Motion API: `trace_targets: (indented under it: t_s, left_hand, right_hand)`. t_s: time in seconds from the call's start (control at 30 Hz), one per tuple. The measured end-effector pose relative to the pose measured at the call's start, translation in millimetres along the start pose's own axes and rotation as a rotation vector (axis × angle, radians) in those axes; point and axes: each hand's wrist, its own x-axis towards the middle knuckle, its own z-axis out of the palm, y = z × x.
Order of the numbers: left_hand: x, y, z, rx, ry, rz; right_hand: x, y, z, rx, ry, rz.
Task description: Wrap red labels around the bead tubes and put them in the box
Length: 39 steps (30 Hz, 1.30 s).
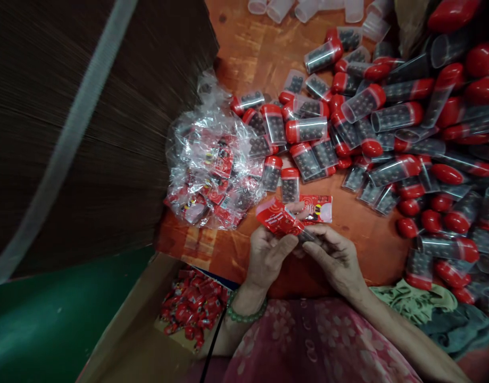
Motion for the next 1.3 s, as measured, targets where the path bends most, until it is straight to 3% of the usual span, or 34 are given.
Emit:
trace_targets:
  t_s: [0.1, 0.17, 0.3, 0.5, 0.67, 0.83, 1.3]
  left_hand:
    - [4, 3, -0.3, -0.004, 0.214, 0.085]
    - [7, 6, 1.2, -0.037, 0.248, 0.028]
    - [9, 12, 3.1, -0.091, 0.135, -0.099]
    - [4, 13, 3.6, -0.1, -0.04, -0.168]
    - [5, 12, 7.0, -0.128, 0.037, -0.095]
    - [4, 12, 15.4, -0.167, 0.123, -0.118]
    - [-14, 5, 31.4, -0.199, 0.002, -0.139]
  right_hand:
    - [0, 1, 1, -0.049, 0.047, -0.024]
    - [0, 1, 0, -0.076, 0.059, -0.026]
    - [0, 0, -3, -0.051, 0.054, 0.037]
    - [5, -6, -4, -0.002, 0.02, 0.105]
    - [8, -2, 2, 0.058, -0.003, 0.037]
    - [8, 3, 5, 0.066, -0.009, 0.0]
    - [-1, 2, 7, -0.032, 0.14, -0.08]
